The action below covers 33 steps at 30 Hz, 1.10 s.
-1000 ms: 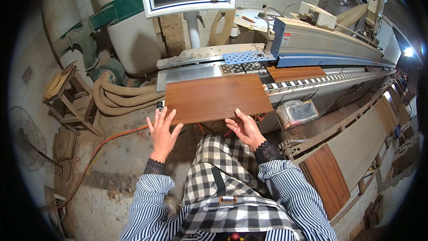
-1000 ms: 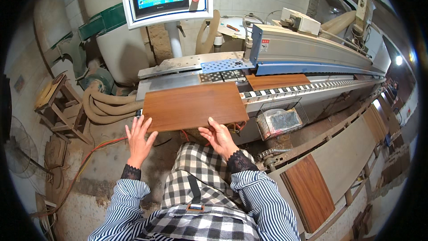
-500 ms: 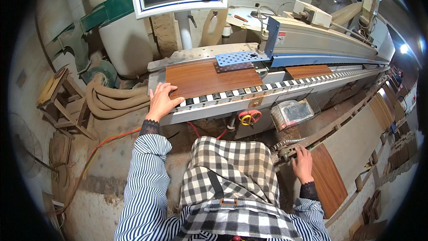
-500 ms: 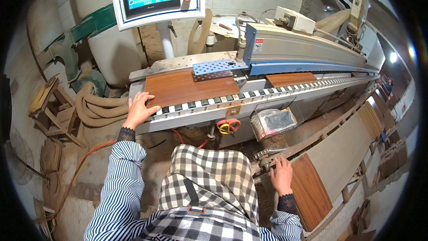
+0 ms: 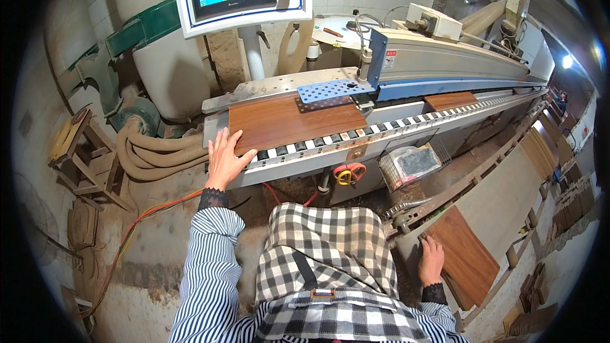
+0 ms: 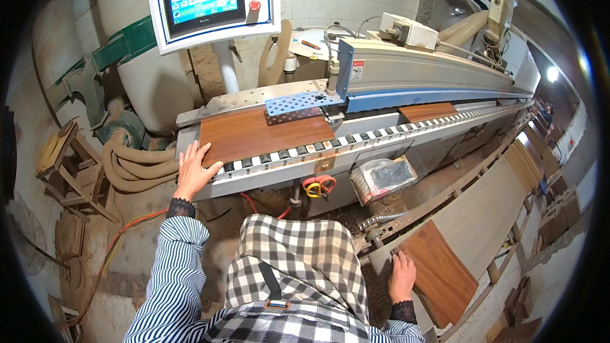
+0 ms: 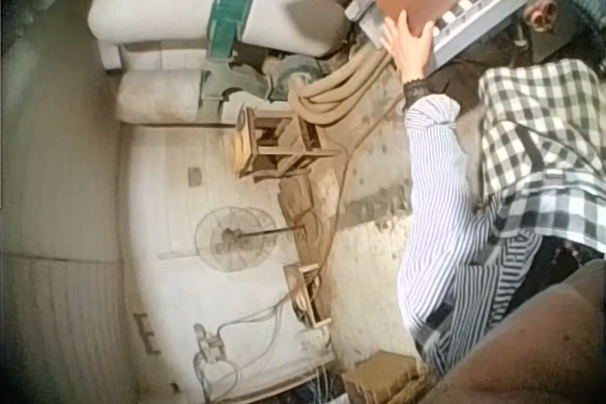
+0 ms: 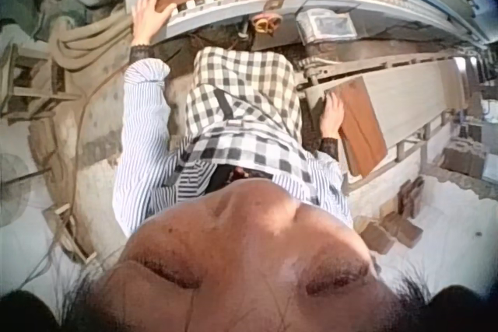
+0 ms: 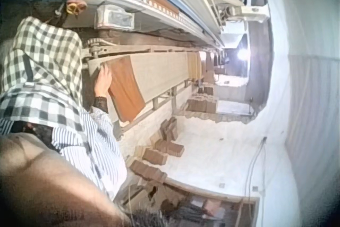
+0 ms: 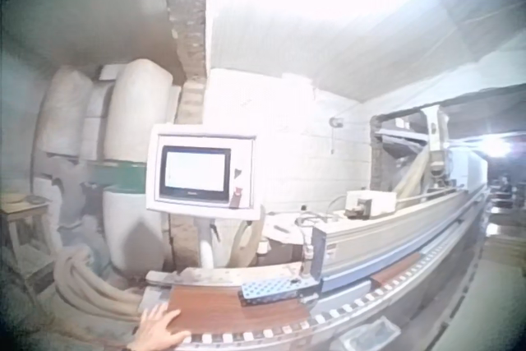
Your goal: The person places rectangular wooden panels onto a conveyor belt of a woodworking machine. They guide the panels through the machine and retrieve them as they exit, repeating this process for multiple panels.
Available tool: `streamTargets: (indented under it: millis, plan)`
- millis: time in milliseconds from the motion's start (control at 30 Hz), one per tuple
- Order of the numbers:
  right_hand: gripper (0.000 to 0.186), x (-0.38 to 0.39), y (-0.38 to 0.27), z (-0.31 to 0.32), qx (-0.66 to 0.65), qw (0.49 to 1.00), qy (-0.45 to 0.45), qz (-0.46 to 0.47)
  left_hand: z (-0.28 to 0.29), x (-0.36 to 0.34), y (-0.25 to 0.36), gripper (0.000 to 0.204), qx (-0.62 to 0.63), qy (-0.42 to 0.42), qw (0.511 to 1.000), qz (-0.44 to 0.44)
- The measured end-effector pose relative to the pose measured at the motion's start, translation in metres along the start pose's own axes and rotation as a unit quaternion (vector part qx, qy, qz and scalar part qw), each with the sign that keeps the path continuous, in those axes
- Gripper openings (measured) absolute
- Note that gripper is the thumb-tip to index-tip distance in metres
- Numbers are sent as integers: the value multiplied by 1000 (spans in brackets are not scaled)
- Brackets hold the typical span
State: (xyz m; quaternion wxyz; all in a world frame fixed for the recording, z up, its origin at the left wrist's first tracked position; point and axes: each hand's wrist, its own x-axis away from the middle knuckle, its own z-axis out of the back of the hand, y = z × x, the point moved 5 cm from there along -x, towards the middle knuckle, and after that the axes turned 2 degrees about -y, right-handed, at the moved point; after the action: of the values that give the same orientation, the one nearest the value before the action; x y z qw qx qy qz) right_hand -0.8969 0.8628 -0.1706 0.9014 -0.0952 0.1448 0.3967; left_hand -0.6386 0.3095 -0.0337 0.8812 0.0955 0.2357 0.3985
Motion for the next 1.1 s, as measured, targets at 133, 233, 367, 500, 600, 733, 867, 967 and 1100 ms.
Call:
streamTargets:
  millis: [133, 233, 367, 500, 600, 733, 867, 967, 1100]
  plan:
    - [32, 28, -22, 14, -81, 996, 43, 10, 1, 1, -2, 74, 2, -5, 1000, 12]
    - [40, 95, 45, -72, -473, 803, -38, -360, -5, -6, 8, 74, 12, -8, 1000, 3]
    - [53, 112, 55, -56, -670, 414, 192, -585, 1, 2, -2, 74, -1, -7, 1000, 19]
    - [36, 122, 83, -70, -685, 391, 224, -572, -1, 0, 0, 74, 2, -9, 1000, 17]
    - [32, 120, 74, -76, -722, 388, 184, -542, -2, -2, 1, 74, 4, -9, 1000, 13]
    - [34, 103, 42, -65, -733, 374, 164, -544, -1, 1, -2, 73, 3, -6, 1000, 13]
    - [48, 102, 46, -68, -725, 368, 187, -551, 0, 1, -3, 72, 10, -4, 1000, 11]
    - [50, 103, 50, -69, -722, 366, 198, -553, -1, 0, -3, 72, 13, -2, 1000, 10]
    - [52, 109, 53, -73, -725, 367, 195, -550, -1, 0, -3, 71, 13, -4, 1000, 12]
